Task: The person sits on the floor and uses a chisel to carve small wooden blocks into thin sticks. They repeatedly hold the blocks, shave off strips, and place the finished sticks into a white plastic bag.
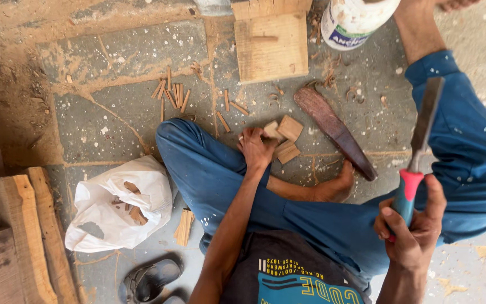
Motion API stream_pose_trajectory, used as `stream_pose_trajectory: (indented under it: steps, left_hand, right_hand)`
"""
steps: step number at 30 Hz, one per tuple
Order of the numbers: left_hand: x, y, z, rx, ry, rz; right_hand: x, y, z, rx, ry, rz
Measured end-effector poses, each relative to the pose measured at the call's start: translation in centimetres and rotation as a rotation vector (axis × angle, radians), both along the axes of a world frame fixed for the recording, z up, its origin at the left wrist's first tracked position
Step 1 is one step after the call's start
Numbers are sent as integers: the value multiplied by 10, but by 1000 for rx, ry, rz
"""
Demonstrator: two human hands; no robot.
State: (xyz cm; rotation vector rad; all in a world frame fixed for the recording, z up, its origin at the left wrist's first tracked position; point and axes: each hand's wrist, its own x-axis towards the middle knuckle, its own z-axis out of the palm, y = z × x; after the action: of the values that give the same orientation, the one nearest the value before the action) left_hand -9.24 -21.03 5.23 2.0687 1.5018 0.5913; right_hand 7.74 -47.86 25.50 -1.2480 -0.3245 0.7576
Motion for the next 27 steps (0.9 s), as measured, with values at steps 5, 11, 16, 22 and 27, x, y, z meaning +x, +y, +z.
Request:
stream_pose_trajectory:
  steps: [5,11,16,22,27]
  left_hand:
    - [-7,-1,-2,-338,-349,69]
    - [-7,4,6,-116,-452,156]
    - [13,32,18,-357,-67,207]
    - [18,46,15,-243,-270,-48]
    - [-9,27,9,-191,-339,50]
  right_hand:
    - [-4,-5,-3,69,22,29]
    - [14,-12,1,313,130,148]
    - [39,-4,33,357,-21,303]
    - [37,-18,67,-261,-451,151]
    - [24,10,71,-356,-481,87]
